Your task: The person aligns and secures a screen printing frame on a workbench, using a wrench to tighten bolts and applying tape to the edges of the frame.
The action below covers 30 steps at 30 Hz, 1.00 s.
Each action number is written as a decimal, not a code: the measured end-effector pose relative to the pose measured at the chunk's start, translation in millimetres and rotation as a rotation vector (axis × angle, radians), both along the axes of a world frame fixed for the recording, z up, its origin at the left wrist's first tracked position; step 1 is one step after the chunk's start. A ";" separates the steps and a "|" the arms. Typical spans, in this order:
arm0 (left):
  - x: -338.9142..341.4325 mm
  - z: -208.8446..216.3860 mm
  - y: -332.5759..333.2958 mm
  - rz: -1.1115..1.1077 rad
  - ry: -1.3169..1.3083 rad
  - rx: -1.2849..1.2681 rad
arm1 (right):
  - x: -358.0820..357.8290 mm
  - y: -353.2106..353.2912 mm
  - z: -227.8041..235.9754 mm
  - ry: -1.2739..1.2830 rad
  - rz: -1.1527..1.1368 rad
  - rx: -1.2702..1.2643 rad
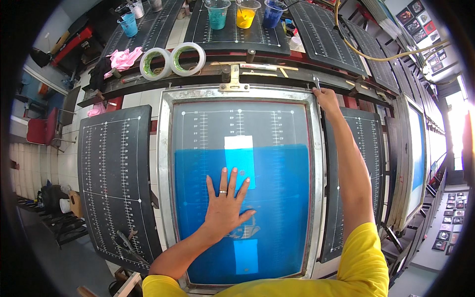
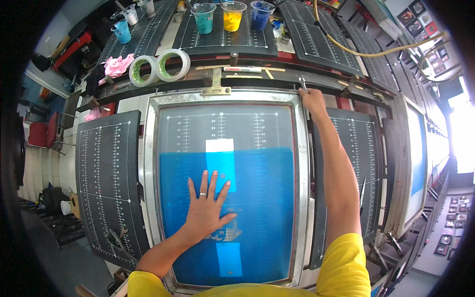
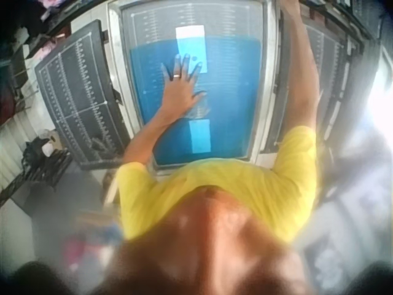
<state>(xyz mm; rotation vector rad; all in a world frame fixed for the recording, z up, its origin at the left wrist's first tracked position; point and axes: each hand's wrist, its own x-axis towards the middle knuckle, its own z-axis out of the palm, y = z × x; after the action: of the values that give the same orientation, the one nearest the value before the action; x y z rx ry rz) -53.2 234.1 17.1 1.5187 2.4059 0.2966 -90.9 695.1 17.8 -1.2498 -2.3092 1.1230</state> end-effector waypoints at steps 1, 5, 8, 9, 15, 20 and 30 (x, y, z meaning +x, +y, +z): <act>-0.5 0.2 -0.2 -0.001 -0.001 0.005 | 0.0 -2.4 1.8 0.064 -0.001 -0.017; 1.2 2.8 2.2 -0.008 -0.010 -0.001 | -0.8 13.2 -1.5 -0.070 -0.004 -0.030; -1.1 3.6 -1.5 0.009 -0.007 -0.012 | -4.2 -5.2 9.4 -0.072 -0.007 -0.054; -0.5 3.2 -2.0 0.007 -0.012 -0.012 | -0.5 -12.3 15.7 0.021 -0.048 -0.043; -0.2 3.0 -0.9 -0.003 0.015 -0.013 | -0.4 -4.8 10.8 0.004 0.004 -0.023; 1.6 3.8 2.8 -0.008 0.043 -0.028 | 1.9 12.2 -3.2 -0.082 0.081 0.184; 0.4 2.1 0.7 -0.002 0.035 -0.006 | -2.2 8.9 44.4 -0.277 0.384 0.705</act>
<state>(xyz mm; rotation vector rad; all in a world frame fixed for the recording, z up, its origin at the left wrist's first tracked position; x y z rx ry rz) -52.8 234.8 19.2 1.5357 2.4297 0.2653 -93.0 704.0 62.2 -0.7375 -2.8477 0.1459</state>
